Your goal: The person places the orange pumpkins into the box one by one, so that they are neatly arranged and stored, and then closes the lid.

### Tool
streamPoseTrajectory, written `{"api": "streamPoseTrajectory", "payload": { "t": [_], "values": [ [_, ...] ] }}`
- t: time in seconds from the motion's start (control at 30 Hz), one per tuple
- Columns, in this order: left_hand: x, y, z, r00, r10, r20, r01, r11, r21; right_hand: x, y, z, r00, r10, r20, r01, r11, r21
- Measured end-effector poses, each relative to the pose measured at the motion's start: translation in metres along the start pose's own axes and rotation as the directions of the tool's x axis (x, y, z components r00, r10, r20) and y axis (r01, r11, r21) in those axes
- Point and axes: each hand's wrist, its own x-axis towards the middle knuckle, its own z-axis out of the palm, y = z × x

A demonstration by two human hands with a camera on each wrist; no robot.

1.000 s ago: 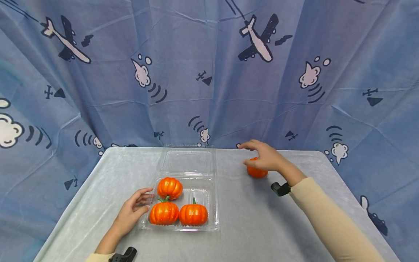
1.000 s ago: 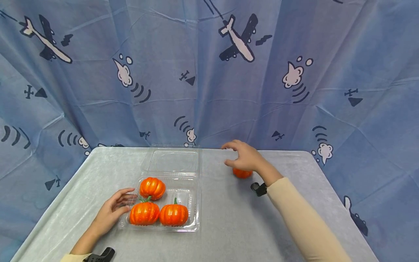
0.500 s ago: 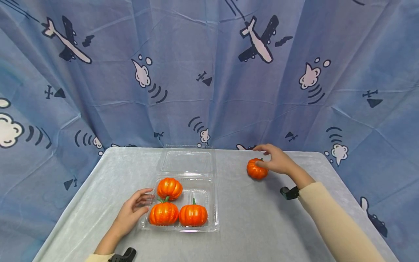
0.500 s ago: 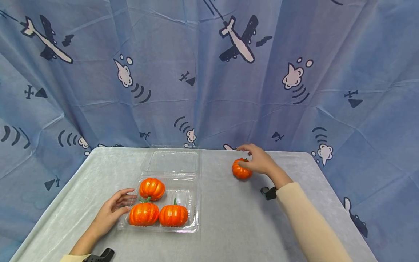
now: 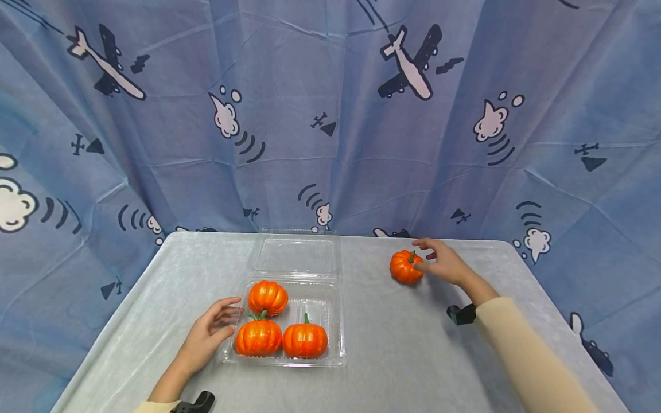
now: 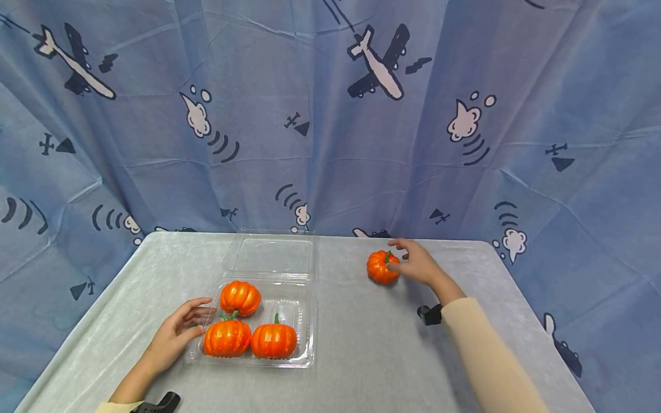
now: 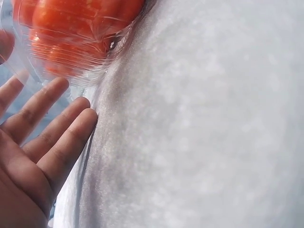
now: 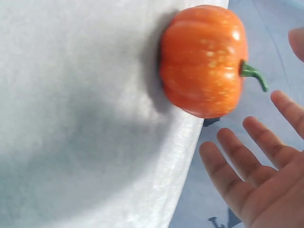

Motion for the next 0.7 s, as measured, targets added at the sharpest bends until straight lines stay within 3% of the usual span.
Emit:
{"api": "streamPoseTrajectory", "payload": {
  "t": [0.33,0.7],
  "values": [
    [0.0,-0.001,0.0,1.0,0.008,0.004,-0.008,1.0,-0.011,0.005,0.016,0.017,0.996,0.095,0.005,-0.095,0.994,0.05],
    [0.0,0.0,-0.001,1.0,0.006,-0.002,-0.006,1.0,0.003,0.009,0.027,0.028,0.994,0.105,0.012,-0.105,0.992,0.073]
  ]
}}
